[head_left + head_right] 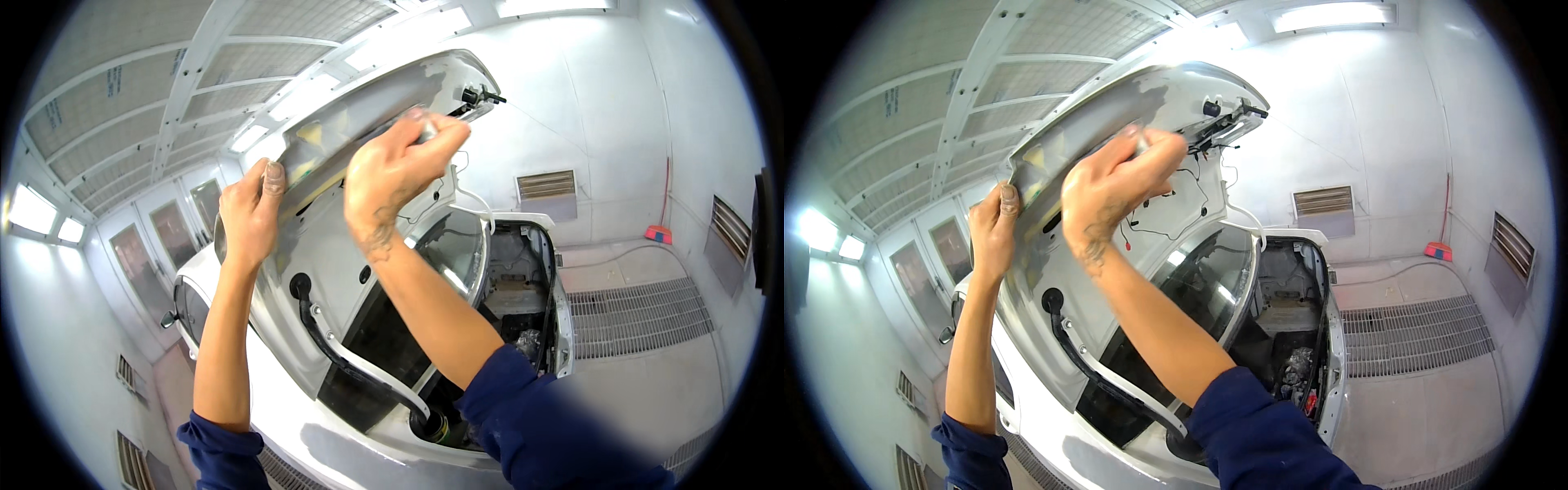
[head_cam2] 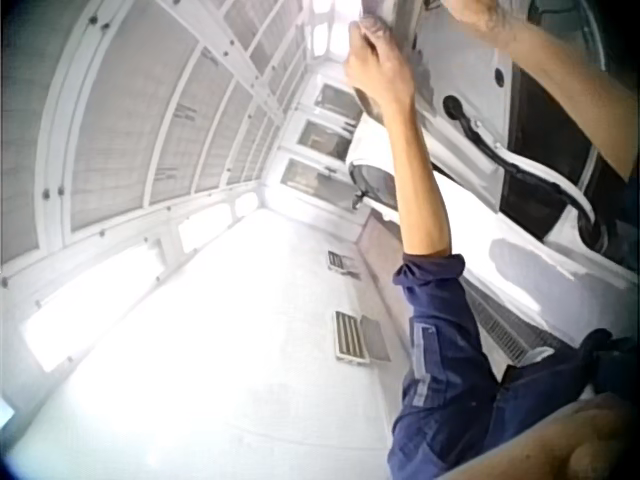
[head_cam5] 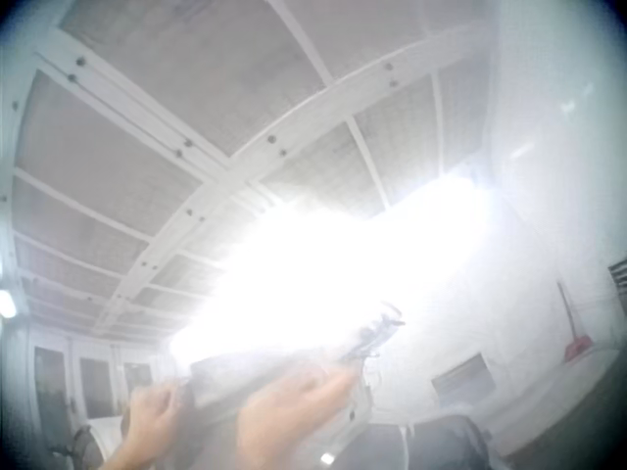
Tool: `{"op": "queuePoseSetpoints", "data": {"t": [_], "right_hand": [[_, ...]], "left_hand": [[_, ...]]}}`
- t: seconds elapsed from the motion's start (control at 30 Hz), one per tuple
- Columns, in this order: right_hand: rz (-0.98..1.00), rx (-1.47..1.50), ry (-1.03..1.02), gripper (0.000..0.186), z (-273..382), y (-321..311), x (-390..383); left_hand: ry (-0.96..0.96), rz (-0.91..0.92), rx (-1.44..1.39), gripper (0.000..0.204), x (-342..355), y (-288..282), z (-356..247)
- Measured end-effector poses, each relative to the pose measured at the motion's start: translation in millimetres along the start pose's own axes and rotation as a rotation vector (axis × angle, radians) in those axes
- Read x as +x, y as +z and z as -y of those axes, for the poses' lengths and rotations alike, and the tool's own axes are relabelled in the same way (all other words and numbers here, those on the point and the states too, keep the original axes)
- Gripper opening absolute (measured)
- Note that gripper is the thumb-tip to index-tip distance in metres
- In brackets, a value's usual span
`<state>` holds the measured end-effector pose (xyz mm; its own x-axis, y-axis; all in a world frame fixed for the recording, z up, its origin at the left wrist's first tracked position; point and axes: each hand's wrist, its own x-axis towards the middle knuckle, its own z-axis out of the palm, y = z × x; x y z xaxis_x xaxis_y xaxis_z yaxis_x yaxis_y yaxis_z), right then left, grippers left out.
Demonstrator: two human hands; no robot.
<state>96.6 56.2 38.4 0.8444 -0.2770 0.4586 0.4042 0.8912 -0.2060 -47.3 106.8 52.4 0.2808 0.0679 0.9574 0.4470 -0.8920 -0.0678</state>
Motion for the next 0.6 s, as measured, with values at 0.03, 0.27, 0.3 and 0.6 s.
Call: {"op": "queuePoseSetpoints", "data": {"t": [0.03, 0.27, 0.3, 0.6], "right_hand": [[0.040, -0.038, -0.011, 0.008, 1, 0, 1], [-0.108, 0.050, -0.028, 0.011, -1, 2, 61], [-0.117, 0.057, 0.008, 0.014, -8, -2, 71], [0.341, 0.251, 0.701, 0.017, -62, -204, 28]], "left_hand": [[-0.004, 0.004, -0.006, 0.060, -1, 0, 1], [-0.037, 0.065, 0.019, 0.055, 1, -4, 2], [-0.105, 0.080, 0.034, 0.053, 0, -4, -1], [0.700, -0.010, 0.849, 0.064, -22, 43, -47]]}}
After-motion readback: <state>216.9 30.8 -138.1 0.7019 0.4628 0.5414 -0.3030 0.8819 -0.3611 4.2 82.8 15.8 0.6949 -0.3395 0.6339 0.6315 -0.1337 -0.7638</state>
